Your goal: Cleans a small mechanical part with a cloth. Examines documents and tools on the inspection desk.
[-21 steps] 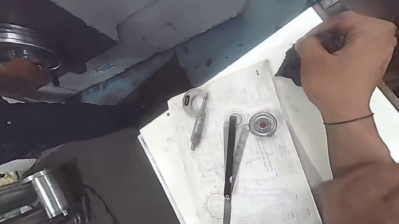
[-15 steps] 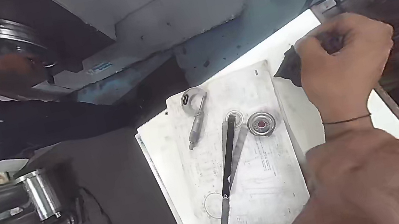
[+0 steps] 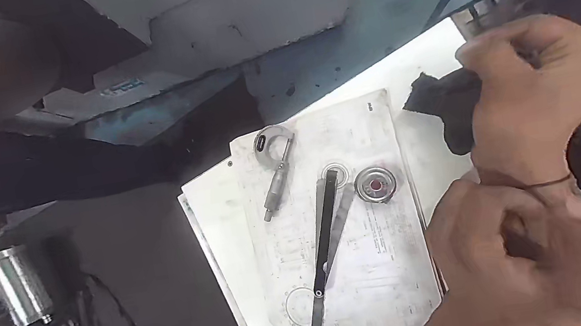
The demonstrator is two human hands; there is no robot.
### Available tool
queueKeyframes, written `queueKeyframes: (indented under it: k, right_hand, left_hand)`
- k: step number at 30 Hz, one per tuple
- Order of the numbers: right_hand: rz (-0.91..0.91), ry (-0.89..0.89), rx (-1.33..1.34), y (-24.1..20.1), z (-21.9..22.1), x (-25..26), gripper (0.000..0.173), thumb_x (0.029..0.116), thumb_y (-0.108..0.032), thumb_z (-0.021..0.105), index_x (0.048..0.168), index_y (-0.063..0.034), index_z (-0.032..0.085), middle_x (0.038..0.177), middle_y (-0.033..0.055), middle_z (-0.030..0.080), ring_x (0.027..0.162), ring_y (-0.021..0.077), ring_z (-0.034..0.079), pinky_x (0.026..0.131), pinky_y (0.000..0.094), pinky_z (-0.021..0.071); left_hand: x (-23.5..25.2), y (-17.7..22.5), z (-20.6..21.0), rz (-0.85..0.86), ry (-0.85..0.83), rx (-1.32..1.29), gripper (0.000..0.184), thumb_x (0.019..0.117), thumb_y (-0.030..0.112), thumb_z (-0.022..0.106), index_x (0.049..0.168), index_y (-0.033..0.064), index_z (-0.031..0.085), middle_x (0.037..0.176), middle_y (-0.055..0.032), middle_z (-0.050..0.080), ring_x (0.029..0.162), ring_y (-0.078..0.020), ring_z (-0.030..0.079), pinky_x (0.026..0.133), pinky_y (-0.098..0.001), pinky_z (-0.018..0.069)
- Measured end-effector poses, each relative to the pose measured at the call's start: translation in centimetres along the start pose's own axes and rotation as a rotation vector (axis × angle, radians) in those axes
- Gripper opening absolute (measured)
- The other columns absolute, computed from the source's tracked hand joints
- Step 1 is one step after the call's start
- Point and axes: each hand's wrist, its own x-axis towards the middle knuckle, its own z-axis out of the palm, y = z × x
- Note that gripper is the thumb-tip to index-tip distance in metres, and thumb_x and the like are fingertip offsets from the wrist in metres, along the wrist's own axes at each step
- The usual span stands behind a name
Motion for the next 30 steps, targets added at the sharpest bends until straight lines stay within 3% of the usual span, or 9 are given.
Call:
queueKeyframes:
  k: [3, 6, 11, 12, 14, 15, 17, 20, 30]
  right_hand:
    - [0.031, 0.006, 0.136, 0.3, -0.1, 0.3, 0.006, 0.092, -0.014, 0.066, 0.087, -0.0168, 0.069, 0.08, -0.0142, 0.065, 0.076, -0.0055, 0.061, 0.072, 0.0163, 0.0516]
    - [0.017, 0.014, 0.172, 0.4, 0.1, 0.4, 0.007, 0.0909, -0.012, 0.067, 0.085, -0.017, 0.069, 0.079, -0.0137, 0.066, 0.075, -0.0035, 0.063, 0.071, 0.0181, 0.0538]
    - [-0.03, -0.018, -0.083, -0.1, 0.7, -0.2, 0.007, 0.0922, -0.018, 0.065, 0.091, -0.0138, 0.07, 0.082, -0.0113, 0.063, 0.072, -0.0093, 0.056, 0.066, 0.0123, 0.0453]
    - [-0.023, -0.015, -0.12, -0.3, 0.8, -0.3, 0.008, 0.0923, -0.02, 0.066, 0.091, -0.0137, 0.071, 0.081, -0.0102, 0.063, 0.071, -0.0083, 0.055, 0.065, 0.014, 0.0439]
    - [-0.011, -0.01, -0.162, -0.5, 0.9, -0.4, 0.009, 0.0921, -0.021, 0.066, 0.09, -0.0147, 0.071, 0.077, -0.0103, 0.061, 0.066, -0.0075, 0.053, 0.062, 0.0151, 0.042]
    - [-0.006, -0.008, -0.167, -0.5, 0.9, -0.4, 0.008, 0.0918, -0.022, 0.066, 0.09, -0.0157, 0.071, 0.077, -0.011, 0.061, 0.066, -0.0081, 0.053, 0.061, 0.0144, 0.0415]
    - [0.008, -0.017, -0.182, -0.7, 0.9, -0.4, 0.008, 0.0925, -0.022, 0.065, 0.091, -0.0165, 0.07, 0.077, -0.0117, 0.06, 0.066, -0.009, 0.051, 0.061, 0.0141, 0.0397]
    - [0.013, -0.028, -0.184, -0.8, 0.7, -0.4, 0.008, 0.0927, -0.022, 0.064, 0.091, -0.0165, 0.07, 0.078, -0.0119, 0.061, 0.067, -0.0092, 0.052, 0.062, 0.0136, 0.0396]
    - [-0.026, -0.024, -0.155, -0.5, 0.7, -0.4, 0.008, 0.0926, -0.021, 0.064, 0.09, -0.016, 0.07, 0.078, -0.0123, 0.061, 0.068, -0.0106, 0.053, 0.062, 0.0116, 0.0408]
  left_hand:
    - [-0.3, 0.4, -0.3, 0.157, -0.077, 0.086, 0.026, 0.0885, 0.02, 0.065, 0.071, 0.001, 0.062, 0.065, -0.0038, 0.054, 0.065, -0.01, 0.054, 0.06, -0.0225, 0.0464]
    - [-0.4, 0.4, -0.5, 0.23, -0.091, 0.116, 0.026, 0.0892, 0.018, 0.065, 0.069, 0.0016, 0.063, 0.061, -0.0029, 0.053, 0.062, -0.0108, 0.052, 0.061, -0.0236, 0.0454]
    - [-0.5, 0.4, -1.2, 0.258, 0.012, 0.219, 0.026, 0.092, 0.019, 0.065, 0.07, 0.0074, 0.06, 0.063, 0.0007, 0.051, 0.061, -0.0082, 0.051, 0.06, -0.0214, 0.0456]
    - [-0.3, 0.4, -1.4, 0.275, 0.04, 0.268, 0.025, 0.0926, 0.021, 0.065, 0.071, 0.0096, 0.06, 0.064, 0.0014, 0.052, 0.063, -0.0083, 0.052, 0.064, -0.0227, 0.0462]
    - [0.1, 0.6, -2.2, 0.283, 0.065, 0.42, 0.021, 0.0949, 0.025, 0.062, 0.077, 0.014, 0.061, 0.071, 0.0029, 0.058, 0.076, -0.0083, 0.058, 0.088, -0.0298, 0.0471]
    - [0.4, 0.6, -2.6, 0.268, 0.065, 0.5, 0.019, 0.0959, 0.027, 0.06, 0.082, 0.0148, 0.064, 0.077, 0.0027, 0.061, 0.087, -0.0093, 0.061, 0.103, -0.0363, 0.0423]
    - [1.1, 0.5, -2.8, 0.226, 0.057, 0.636, 0.021, 0.0961, 0.029, 0.057, 0.092, 0.0145, 0.072, 0.089, 0.0009, 0.069, 0.108, -0.0153, 0.063, 0.118, -0.053, 0.0276]
    - [1.4, 0.0, -2.8, 0.138, -0.008, 0.714, 0.033, 0.0923, 0.034, 0.055, 0.099, 0.01, 0.076, 0.095, -0.0027, 0.073, 0.117, -0.0247, 0.063, 0.118, -0.0707, 0.0154]
    - [1.4, 0.1, -2.9, 0.087, -0.048, 0.714, 0.035, 0.0919, 0.035, 0.055, 0.098, 0.0089, 0.077, 0.09, -0.0009, 0.074, 0.102, -0.0178, 0.069, 0.117, -0.071, 0.0183]
